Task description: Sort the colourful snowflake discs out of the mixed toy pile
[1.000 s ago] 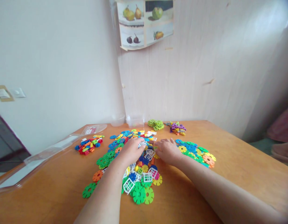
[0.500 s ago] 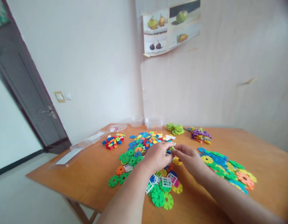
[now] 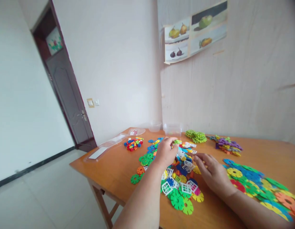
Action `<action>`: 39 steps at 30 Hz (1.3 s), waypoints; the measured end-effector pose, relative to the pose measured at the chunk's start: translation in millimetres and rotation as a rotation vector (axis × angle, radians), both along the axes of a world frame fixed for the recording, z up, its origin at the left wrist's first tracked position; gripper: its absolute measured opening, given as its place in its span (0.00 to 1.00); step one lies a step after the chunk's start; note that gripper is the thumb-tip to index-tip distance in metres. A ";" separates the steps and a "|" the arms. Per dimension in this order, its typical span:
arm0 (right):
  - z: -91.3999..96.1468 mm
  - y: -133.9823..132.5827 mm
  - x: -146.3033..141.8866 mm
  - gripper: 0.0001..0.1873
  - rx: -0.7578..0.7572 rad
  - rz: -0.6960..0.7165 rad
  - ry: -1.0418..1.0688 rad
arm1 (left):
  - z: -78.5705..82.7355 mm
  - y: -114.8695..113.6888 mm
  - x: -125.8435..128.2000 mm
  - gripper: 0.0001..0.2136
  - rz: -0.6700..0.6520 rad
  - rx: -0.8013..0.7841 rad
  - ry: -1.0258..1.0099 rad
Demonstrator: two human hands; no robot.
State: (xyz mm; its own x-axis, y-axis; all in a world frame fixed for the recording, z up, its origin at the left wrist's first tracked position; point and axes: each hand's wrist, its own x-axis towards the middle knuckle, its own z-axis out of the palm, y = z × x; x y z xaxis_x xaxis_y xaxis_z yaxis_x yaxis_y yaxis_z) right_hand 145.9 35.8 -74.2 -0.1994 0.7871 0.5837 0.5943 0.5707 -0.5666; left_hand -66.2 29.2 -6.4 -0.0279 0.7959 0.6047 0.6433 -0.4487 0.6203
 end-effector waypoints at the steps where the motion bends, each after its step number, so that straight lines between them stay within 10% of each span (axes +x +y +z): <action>1: -1.1 1.3 -0.1 0.22 0.006 0.001 -0.008 | 2.3 1.2 -2.7 0.14 0.022 -0.002 -0.054; 8: -6.7 6.6 -0.9 0.22 0.020 0.005 -0.019 | 15.5 14.5 -53.0 0.09 0.285 -0.085 -0.278; 18: -2.5 4.8 -4.4 0.18 0.110 0.033 -0.033 | -46.3 12.6 -189.8 0.07 0.734 -0.263 -0.100; 39: -4.0 3.4 -0.9 0.15 0.119 0.016 -0.041 | -76.3 24.0 -204.9 0.07 0.626 -0.374 0.067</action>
State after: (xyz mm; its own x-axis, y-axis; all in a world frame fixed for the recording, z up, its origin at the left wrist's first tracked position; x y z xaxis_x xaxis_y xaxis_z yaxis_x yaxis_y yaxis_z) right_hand 145.0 39.2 -78.1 -0.2372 0.7090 0.6642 0.6060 0.6424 -0.4692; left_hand -271.1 53.2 -82.7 -0.5179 0.7966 0.3116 0.7516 0.2499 0.6104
